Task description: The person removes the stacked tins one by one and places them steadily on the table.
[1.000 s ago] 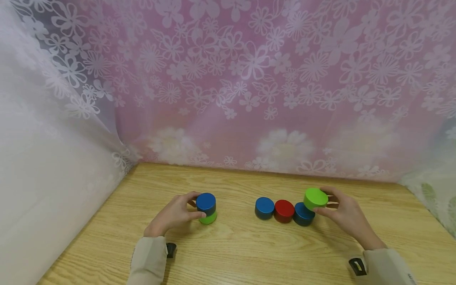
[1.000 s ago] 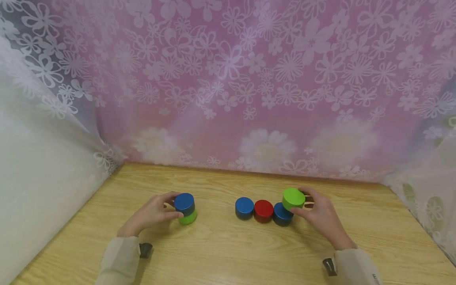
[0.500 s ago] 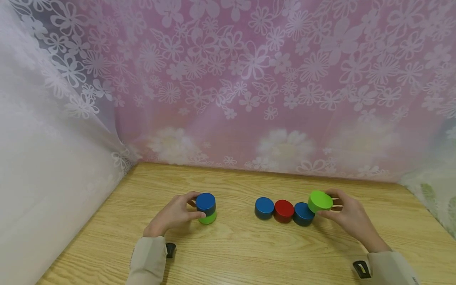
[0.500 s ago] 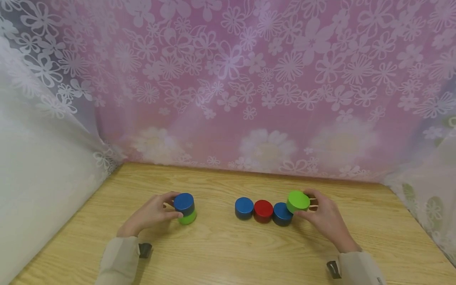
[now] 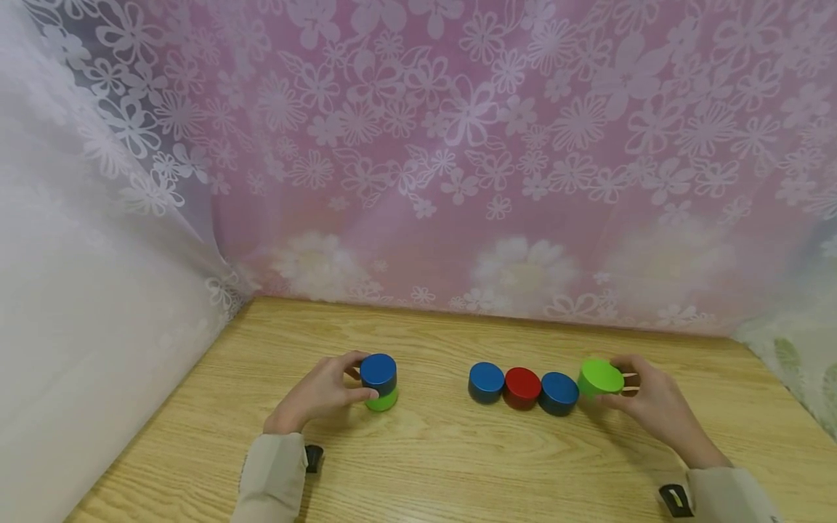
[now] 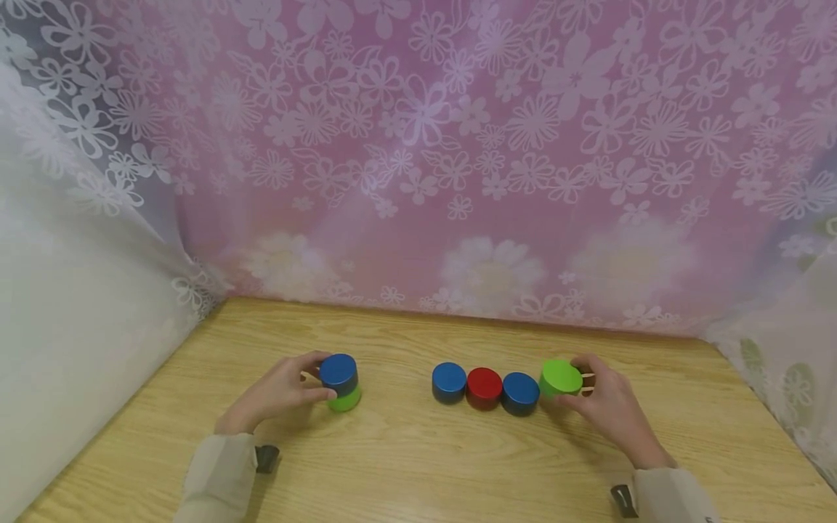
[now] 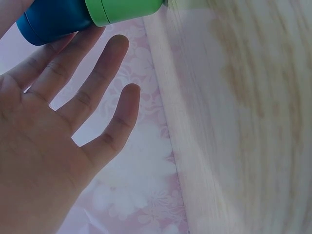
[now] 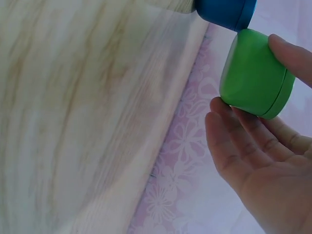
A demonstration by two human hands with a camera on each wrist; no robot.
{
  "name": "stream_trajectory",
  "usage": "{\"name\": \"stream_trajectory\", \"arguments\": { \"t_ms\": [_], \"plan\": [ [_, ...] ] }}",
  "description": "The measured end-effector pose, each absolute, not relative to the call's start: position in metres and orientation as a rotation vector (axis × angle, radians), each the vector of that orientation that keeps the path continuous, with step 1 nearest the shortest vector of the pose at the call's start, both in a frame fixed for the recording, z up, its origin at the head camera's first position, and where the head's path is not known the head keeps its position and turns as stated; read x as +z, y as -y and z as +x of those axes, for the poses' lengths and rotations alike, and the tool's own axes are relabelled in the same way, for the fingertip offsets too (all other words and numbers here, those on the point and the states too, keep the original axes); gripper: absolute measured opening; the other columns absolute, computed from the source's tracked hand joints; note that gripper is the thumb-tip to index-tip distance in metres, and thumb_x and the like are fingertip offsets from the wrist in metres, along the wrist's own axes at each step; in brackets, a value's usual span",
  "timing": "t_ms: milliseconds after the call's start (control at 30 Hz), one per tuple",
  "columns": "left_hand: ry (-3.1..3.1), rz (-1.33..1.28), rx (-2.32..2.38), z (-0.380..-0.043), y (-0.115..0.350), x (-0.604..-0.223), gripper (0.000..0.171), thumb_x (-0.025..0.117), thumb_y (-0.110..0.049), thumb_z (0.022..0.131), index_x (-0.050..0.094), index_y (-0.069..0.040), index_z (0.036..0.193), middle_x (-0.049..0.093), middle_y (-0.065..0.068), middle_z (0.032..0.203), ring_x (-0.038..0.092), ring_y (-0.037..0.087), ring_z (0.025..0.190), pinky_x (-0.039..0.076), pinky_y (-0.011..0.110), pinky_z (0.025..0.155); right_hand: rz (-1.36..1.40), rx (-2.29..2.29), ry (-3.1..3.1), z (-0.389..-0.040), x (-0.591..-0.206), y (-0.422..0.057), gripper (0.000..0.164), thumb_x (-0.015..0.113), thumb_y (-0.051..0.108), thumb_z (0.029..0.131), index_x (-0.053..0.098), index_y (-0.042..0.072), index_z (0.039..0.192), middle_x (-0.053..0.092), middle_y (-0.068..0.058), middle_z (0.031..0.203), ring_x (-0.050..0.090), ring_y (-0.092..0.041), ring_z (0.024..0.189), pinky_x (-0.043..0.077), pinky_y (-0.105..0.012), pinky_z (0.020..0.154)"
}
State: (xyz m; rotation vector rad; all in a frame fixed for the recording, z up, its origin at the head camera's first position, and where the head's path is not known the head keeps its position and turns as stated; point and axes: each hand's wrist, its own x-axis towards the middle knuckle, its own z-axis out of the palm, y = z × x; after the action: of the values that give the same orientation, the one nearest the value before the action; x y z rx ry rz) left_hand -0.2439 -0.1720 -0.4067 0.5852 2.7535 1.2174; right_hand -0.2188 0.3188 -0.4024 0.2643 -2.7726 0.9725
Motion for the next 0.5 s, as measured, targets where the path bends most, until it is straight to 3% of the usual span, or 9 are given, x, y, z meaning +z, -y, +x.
{"name": "stream_trajectory", "arguments": {
  "t_ms": [500],
  "plan": [
    [-2.753,0.583,1.212,-0.2443,0.1721,-0.4063,0.056,0.081,-0.023,0.090,0.060,-0.004,0.138,0.069,0.005,0.118,0.063,0.029,0.108,0.051,0.053,0.091,0.324,0.903,2.948,-0.2267,-0.4125,-0.3220,0.059,0.088,0.005,0.075,0.051,-0.016,0.117,0.061,-0.031,0.111,0.065,-0.047,0.097,0.057,-0.053,0.079]
  ]
}}
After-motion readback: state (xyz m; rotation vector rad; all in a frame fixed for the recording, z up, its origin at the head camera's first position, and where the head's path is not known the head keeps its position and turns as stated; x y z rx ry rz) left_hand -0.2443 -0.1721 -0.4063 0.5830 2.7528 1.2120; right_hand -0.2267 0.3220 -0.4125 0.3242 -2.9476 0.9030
